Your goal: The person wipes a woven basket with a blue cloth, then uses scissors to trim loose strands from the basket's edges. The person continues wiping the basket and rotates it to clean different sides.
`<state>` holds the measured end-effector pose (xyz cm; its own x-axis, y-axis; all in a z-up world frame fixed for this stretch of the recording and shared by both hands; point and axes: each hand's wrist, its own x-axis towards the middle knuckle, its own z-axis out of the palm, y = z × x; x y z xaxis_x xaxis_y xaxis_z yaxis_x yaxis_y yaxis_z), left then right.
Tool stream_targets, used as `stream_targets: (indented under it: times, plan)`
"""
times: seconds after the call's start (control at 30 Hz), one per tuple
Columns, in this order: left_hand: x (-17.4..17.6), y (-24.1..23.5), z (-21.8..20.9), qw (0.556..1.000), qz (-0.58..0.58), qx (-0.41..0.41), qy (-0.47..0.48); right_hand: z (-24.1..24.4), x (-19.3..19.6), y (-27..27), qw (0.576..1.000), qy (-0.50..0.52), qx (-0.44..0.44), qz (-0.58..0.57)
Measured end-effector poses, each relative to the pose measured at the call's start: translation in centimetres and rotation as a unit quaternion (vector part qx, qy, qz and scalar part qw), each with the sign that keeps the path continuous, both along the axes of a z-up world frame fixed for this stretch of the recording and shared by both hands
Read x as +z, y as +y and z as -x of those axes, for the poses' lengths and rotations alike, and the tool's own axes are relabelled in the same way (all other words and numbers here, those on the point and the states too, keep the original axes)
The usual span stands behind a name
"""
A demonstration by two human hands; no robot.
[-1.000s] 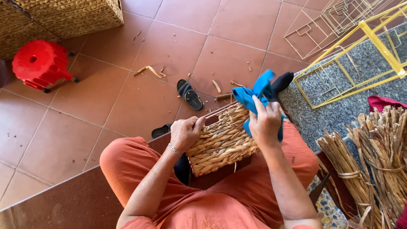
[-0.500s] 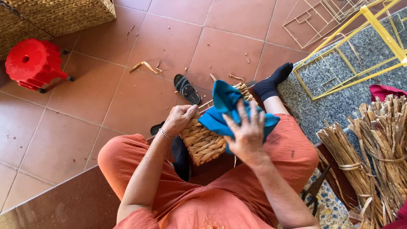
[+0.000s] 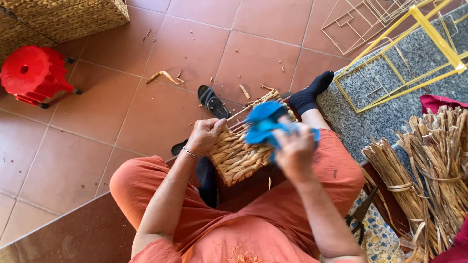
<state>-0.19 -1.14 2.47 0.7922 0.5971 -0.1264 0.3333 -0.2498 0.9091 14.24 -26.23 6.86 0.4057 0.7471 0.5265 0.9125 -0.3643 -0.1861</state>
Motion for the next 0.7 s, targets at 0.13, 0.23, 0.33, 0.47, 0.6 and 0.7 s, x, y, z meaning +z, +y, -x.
stream_targets:
  times: [0.13,0.23,0.33,0.47,0.6,0.7]
  plan:
    - [-0.5,-0.1,0.8,0.999,-0.037,-0.002,0.003,-6.6,-2.0,-1.7,0.982,0.145,-0.090,-0.079]
    - [-0.8,0.8,2.0,0.999,0.026,0.007,0.031,-9.3,-4.9,-2.7,0.799,0.537,-0.086,-0.255]
    - [0.0,2.4,3.9,0.998,0.015,-0.036,0.041,-7.5,-8.5,-2.3,0.740,0.643,-0.031,-0.196]
    - [3.4,4.1,5.2,0.994,0.026,-0.073,0.071,-3.1,-9.0,-1.2,0.807,0.570,0.054,-0.149]
    - [6.1,3.8,1.6,0.985,0.158,-0.054,-0.033,1.4,-5.9,0.6,0.860,0.456,0.153,-0.172]
    - [6.5,2.2,-0.7,0.975,-0.123,-0.096,0.156,3.6,-5.3,1.3,0.894,0.368,0.203,-0.154]
